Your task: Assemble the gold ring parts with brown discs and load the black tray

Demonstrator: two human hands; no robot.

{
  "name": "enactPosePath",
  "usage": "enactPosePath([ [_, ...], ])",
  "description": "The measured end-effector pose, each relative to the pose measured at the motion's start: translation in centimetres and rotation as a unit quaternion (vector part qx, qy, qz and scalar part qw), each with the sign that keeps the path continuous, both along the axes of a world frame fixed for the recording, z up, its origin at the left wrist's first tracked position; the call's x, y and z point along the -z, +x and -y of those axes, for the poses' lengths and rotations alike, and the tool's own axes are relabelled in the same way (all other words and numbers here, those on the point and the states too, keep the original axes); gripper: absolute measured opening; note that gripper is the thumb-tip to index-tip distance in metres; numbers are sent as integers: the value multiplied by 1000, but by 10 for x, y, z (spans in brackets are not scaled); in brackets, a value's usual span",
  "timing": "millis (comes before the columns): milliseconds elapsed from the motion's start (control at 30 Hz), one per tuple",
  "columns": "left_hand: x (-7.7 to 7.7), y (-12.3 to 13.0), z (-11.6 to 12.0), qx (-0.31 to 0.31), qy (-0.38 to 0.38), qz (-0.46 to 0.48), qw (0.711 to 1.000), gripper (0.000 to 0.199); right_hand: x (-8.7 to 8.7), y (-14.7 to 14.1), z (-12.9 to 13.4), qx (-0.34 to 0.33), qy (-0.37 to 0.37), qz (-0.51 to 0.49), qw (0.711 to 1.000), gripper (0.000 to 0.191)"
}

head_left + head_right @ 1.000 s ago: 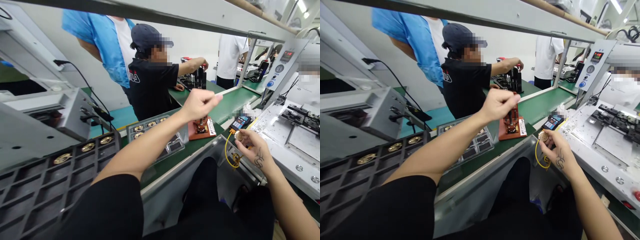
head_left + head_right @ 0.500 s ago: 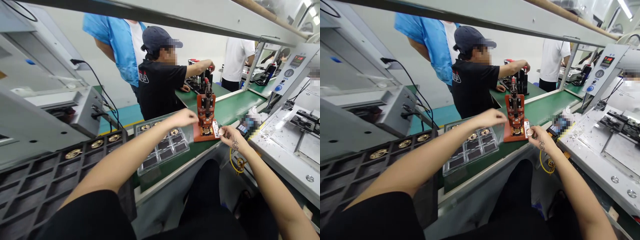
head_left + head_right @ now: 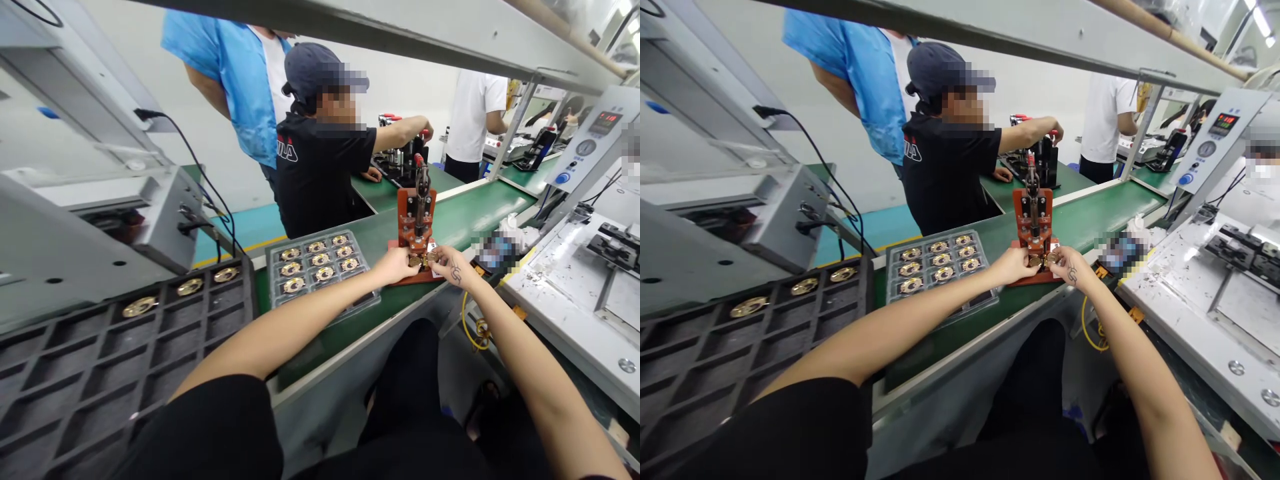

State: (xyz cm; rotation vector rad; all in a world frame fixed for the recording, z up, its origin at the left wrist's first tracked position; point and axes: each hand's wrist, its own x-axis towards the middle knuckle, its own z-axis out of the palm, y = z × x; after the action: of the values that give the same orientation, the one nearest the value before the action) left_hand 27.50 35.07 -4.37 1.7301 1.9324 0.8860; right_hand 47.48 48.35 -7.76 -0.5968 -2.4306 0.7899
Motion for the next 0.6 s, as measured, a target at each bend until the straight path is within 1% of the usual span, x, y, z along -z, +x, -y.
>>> enactPosePath([
  [67,-7,-7,15,13,-8,8,1000,22,0,-7,-3,-23,10,14,1000,27],
  [133,-18,-20,32,20,-10,10,1000,26,-1,-17,-5,-49,28,24,998,28],
  [200,-31,-36,49,7,8,25,1000,31,-3,-27,-5,-71,49,31,996,33],
  [233,-38,-45,58,-4,14,51,999,34,-4,-32,-4,-78,59,36,995,36],
  [300,-50,-62,75,-28,14,156,987,44,-6,-38,-2,-83,78,47,992,39],
  [333,-55,-70,84,-41,10,225,974,48,-7,-39,0,-83,87,53,991,39],
  [400,-64,-85,103,-71,13,343,937,54,-12,-35,1,-76,106,66,989,40],
  [433,-67,-92,114,-91,24,380,920,55,-17,-31,0,-71,115,72,988,38],
  [467,-70,-100,126,-115,38,400,908,56,-24,-25,-2,-62,124,77,987,32],
  [500,-73,-108,139,-138,51,407,902,57,-34,-18,-6,-49,134,80,986,22],
  [533,-76,-117,151,-161,66,402,899,58,-46,-13,-11,-30,144,81,986,17],
  [567,-79,-125,164,-182,80,388,900,57,-62,-8,-17,-4,156,76,985,28],
  [600,-82,-132,176,-203,92,362,905,56,-79,-7,-24,28,171,64,983,45],
])
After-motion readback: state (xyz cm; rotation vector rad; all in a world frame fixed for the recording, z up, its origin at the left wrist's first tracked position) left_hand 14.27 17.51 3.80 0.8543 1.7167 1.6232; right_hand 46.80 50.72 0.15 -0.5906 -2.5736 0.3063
